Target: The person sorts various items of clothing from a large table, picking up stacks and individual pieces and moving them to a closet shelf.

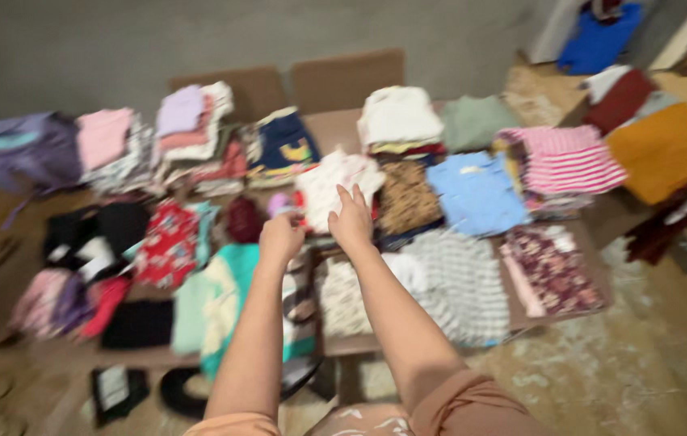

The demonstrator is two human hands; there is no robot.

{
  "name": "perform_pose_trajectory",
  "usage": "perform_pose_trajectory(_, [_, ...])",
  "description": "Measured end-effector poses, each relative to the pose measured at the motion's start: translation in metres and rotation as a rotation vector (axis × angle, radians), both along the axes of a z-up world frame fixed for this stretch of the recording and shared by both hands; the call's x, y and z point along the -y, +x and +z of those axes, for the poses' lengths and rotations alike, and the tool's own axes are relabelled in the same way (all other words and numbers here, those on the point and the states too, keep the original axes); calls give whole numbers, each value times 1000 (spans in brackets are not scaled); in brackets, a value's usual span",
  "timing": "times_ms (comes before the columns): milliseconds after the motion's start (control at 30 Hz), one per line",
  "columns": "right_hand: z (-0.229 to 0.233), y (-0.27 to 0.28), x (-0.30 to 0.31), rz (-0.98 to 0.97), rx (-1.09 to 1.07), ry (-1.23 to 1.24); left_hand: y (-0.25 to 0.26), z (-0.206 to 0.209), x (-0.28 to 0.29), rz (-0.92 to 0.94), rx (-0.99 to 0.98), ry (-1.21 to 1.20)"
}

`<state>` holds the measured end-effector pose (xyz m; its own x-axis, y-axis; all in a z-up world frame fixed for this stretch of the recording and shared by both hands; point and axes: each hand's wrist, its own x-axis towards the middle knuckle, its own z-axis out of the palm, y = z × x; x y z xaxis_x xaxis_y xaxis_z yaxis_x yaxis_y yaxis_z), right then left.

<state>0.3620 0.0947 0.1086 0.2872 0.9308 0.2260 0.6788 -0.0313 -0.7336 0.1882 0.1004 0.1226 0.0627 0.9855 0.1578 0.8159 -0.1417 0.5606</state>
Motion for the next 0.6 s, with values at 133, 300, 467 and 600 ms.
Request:
perform_pose_trajectory(133, [-7,-85,27,108,-67,60,-93,-5,39,61,-22,48])
perform_pose_trajectory(300, [-23,-151,48,238,-9,-12,-172,-39,63,175,-7,-15])
perform_pose_trajectory(467, [-51,-190,60,289,51,-36,-221,-85,68,192,43,-20])
perform_pose_trajectory(600, [-72,-210,62,325,79,-88,-238,-109,66,180,21,-62])
